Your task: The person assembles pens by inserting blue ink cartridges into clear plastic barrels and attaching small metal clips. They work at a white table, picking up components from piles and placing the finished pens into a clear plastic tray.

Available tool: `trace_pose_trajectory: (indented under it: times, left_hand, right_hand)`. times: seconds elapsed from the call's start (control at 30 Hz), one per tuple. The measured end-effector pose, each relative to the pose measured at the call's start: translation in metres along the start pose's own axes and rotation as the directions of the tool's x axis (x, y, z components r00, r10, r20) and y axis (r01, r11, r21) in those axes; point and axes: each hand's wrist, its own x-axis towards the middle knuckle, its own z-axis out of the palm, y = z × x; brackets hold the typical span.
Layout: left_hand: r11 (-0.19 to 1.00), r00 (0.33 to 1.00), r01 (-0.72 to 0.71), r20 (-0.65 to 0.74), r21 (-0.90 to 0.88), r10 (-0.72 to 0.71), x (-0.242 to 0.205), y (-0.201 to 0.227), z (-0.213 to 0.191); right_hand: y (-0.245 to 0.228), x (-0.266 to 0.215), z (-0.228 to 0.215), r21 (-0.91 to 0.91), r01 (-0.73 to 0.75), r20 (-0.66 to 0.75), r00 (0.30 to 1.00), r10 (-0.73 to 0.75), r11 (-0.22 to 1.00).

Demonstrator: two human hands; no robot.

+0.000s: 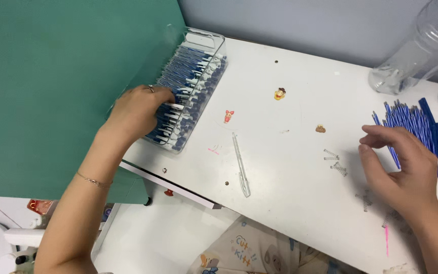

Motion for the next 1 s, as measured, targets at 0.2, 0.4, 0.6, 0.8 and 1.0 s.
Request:
trace_pose_trajectory:
  times: [0.2, 0.4, 0.6, 0.8, 1.0]
  left_hand:
    - [0.952, 0.798, -0.275, -0.519, 0.137, 0.305, -0.006, 0.042, -0.008]
    - [0.635, 0.593, -0.753, -0.239, 0.175, 0.769, -0.027, 0.125, 0.042]
    - [0.68, 0.606, -0.71, -0.335, 0.18, 0.721, -0.014, 0.148, 0.049]
    - [0.562, 0.63, -0.776, -0.323, -0.286, 0.706, 0.024, 0.22, 0.047]
    - [0.489, 0.555, -0.832, -0.362, -0.262, 0.749, 0.093, 0.288, 0.071]
  right_hand:
    - [0.008, 0.004, -0.006, -0.048, 0.03, -0.008, 0.999, -0.031, 0.998]
    - [0.028, 0.012, -0.028, -0.223, -0.048, 0.045, 0.997, 0.06, 0.974]
    - [0.058, 0.006, -0.032, -0.577, -0.025, 0.071, 0.994, 0.081, 0.816]
    - [0.065, 0.004, -0.02, -0.581, -0.106, 0.08, 0.979, 0.186, 0.807]
    - [0.073, 0.0, -0.015, -0.704, -0.046, 0.046, 0.993, 0.11, 0.708]
